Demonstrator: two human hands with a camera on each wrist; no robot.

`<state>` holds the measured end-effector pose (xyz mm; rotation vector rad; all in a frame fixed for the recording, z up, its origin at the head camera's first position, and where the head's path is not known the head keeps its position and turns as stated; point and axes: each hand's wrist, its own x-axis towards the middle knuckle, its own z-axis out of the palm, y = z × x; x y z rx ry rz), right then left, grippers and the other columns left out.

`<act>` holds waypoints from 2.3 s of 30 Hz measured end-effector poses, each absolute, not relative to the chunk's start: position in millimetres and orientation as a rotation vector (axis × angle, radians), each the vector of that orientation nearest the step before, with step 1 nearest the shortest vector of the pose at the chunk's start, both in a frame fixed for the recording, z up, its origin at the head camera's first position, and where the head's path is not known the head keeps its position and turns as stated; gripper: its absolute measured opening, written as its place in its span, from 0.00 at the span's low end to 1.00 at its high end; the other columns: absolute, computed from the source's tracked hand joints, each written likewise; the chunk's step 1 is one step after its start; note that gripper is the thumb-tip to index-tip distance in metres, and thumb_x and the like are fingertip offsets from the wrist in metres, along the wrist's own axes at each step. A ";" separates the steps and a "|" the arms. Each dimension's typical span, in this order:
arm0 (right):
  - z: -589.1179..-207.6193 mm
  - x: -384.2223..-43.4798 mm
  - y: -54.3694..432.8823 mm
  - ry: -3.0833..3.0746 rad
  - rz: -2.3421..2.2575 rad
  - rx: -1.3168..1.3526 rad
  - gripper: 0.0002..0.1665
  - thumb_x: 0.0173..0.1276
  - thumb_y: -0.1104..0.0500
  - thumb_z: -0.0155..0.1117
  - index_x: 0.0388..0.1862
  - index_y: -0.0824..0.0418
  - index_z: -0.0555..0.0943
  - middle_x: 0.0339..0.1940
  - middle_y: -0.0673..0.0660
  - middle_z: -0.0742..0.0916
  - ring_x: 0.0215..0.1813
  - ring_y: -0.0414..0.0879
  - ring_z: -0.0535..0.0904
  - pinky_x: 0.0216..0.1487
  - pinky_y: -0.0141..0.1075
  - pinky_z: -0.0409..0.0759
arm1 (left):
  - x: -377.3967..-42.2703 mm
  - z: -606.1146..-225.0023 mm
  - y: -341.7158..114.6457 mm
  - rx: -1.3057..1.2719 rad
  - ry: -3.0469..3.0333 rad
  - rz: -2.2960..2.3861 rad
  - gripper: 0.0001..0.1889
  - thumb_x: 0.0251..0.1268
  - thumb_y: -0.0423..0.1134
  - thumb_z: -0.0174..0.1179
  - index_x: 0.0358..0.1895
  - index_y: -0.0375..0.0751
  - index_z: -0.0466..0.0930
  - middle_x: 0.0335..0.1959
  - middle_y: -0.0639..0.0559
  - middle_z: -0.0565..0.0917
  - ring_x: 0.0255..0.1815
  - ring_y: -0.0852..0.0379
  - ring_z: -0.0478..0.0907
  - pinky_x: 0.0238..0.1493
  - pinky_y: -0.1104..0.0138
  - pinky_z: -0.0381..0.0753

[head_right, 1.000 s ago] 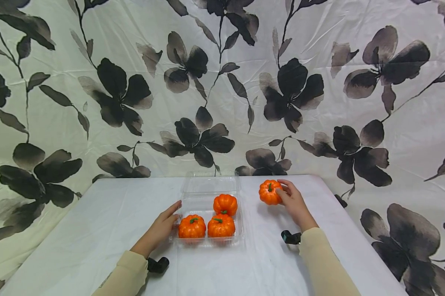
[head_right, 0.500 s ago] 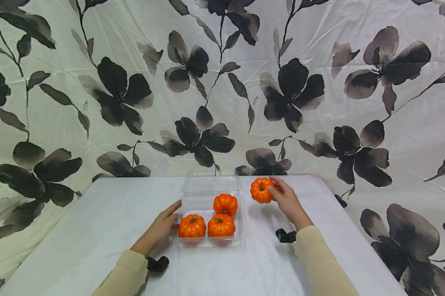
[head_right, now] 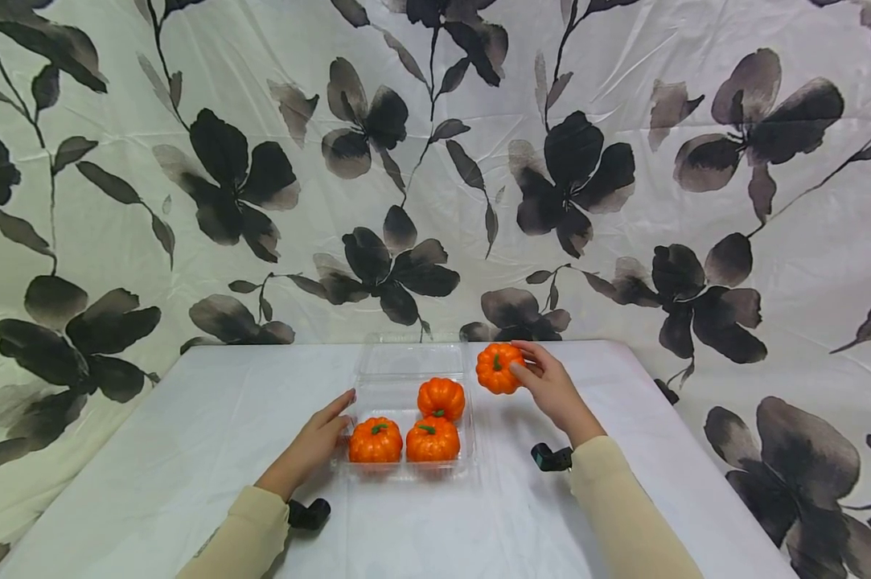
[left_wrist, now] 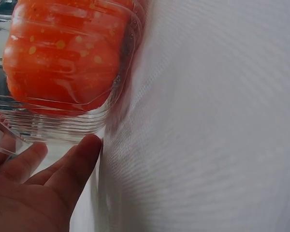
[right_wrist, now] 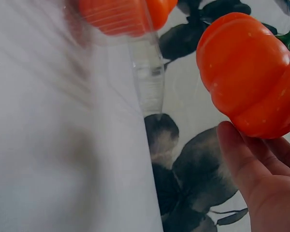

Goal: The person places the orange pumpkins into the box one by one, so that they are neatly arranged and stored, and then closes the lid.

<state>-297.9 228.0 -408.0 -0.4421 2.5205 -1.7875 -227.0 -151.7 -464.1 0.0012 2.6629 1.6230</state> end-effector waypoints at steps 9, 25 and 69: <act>-400.8 -294.5 214.6 2.527 -1.751 -0.484 0.34 0.69 0.45 0.60 0.71 0.53 0.66 0.71 0.62 0.71 0.68 0.59 0.73 0.65 0.50 0.74 | -225.4 -462.5 -151.3 -0.005 2.667 1.622 0.28 0.74 0.39 0.42 0.77 0.49 0.55 0.75 0.45 0.63 0.70 0.43 0.64 0.72 0.42 0.58; -388.4 -294.5 192.4 2.483 -1.740 -0.623 0.31 0.70 0.53 0.61 0.69 0.57 0.66 0.70 0.66 0.71 0.67 0.62 0.73 0.64 0.51 0.74 | -226.2 -464.3 -151.6 -0.005 2.678 1.617 0.28 0.75 0.40 0.42 0.77 0.50 0.55 0.75 0.46 0.62 0.73 0.43 0.61 0.73 0.42 0.56; -370.7 -293.2 129.2 2.486 -1.492 -0.824 0.27 0.66 0.53 0.65 0.64 0.49 0.71 0.66 0.54 0.76 0.70 0.55 0.70 0.65 0.52 0.75 | -225.0 -465.0 -151.1 0.004 2.766 1.560 0.28 0.74 0.40 0.42 0.76 0.48 0.57 0.73 0.45 0.67 0.63 0.46 0.69 0.71 0.43 0.62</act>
